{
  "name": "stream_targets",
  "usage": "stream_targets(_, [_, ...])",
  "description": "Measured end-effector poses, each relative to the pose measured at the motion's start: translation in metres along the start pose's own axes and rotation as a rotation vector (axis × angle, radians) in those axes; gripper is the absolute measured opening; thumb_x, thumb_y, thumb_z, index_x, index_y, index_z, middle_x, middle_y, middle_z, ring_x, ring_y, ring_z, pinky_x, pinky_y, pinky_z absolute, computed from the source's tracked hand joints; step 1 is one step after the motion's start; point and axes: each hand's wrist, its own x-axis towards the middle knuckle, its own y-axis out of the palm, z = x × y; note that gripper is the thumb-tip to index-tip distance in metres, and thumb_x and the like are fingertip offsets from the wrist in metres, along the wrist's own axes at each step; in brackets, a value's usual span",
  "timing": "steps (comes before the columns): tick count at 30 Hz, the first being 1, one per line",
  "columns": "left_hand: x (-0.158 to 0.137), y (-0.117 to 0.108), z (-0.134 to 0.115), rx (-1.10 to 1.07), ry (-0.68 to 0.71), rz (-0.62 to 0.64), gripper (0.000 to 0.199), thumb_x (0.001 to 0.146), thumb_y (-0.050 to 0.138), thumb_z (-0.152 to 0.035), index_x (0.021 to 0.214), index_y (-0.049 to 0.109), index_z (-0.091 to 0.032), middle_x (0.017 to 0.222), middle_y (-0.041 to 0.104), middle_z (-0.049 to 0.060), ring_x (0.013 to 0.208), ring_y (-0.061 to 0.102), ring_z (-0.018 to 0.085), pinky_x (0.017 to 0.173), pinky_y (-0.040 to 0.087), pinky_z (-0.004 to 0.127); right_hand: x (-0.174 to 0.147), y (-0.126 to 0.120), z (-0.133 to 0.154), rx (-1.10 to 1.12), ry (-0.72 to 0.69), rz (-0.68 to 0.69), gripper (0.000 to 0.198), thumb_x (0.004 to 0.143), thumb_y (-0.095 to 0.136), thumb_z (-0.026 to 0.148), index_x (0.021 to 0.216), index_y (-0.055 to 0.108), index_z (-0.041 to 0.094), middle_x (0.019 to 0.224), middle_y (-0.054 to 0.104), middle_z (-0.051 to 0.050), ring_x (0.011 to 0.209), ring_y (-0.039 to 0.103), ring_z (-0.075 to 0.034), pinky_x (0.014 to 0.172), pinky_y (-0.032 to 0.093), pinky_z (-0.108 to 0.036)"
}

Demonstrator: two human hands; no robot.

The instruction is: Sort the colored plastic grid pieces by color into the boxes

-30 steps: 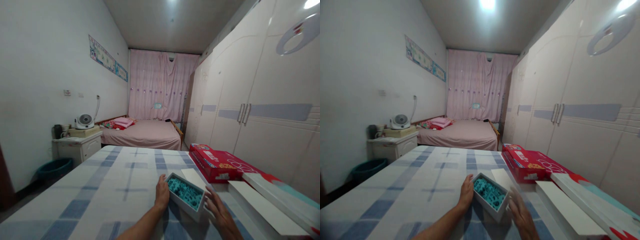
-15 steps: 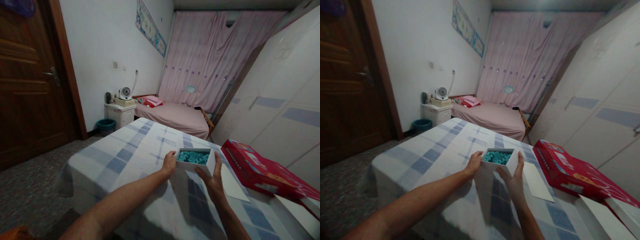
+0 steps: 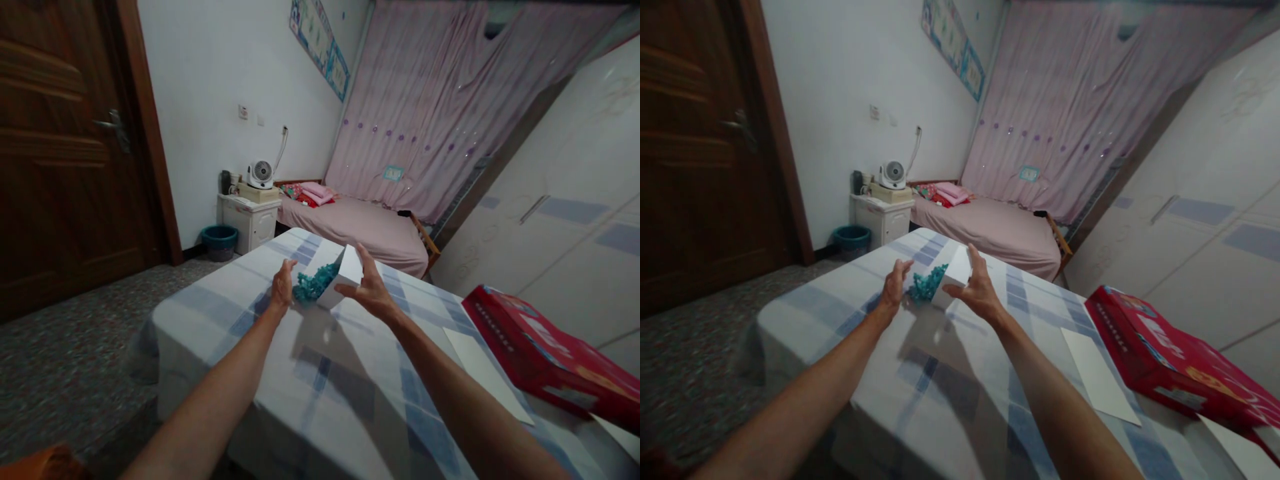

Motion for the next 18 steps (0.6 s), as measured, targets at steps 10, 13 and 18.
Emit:
stream_targets(10, [-0.003, 0.002, -0.003, 0.093, -0.031, -0.059, 0.046, 0.094, 0.031, -0.043, 0.097, 0.068, -0.016, 0.108, 0.071, 0.012, 0.112, 0.061, 0.024, 0.100, 0.042, 0.038, 0.037, 0.007, 0.045, -0.194, -0.087, 0.278, 0.105, 0.061, 0.078, 0.028, 0.148, 0.022, 0.018, 0.139, 0.036, -0.015, 0.117, 0.045, -0.027, 0.092, 0.047, -0.044])
stream_targets(13, [-0.006, 0.000, -0.005, 0.110, -0.025, -0.050, 0.048, 0.094, 0.028, -0.045, 0.088, 0.067, -0.018, 0.094, 0.073, 0.010, 0.096, 0.065, 0.022, 0.090, 0.047, 0.036, 0.039, 0.009, 0.050, -0.229, -0.165, 0.352, 0.104, 0.061, 0.078, 0.026, 0.148, 0.022, 0.018, 0.134, 0.039, -0.013, 0.110, 0.048, -0.024, 0.093, 0.046, -0.043])
stream_targets(18, [-0.005, 0.001, -0.004, 0.136, -0.035, -0.080, 0.046, 0.094, 0.030, -0.044, 0.097, 0.065, -0.015, 0.105, 0.071, 0.012, 0.106, 0.062, 0.023, 0.093, 0.044, 0.033, 0.035, 0.002, 0.054, -0.292, -0.170, 0.420, 0.104, 0.061, 0.078, 0.026, 0.148, 0.022, 0.016, 0.131, 0.040, -0.014, 0.107, 0.050, -0.024, 0.093, 0.046, -0.044])
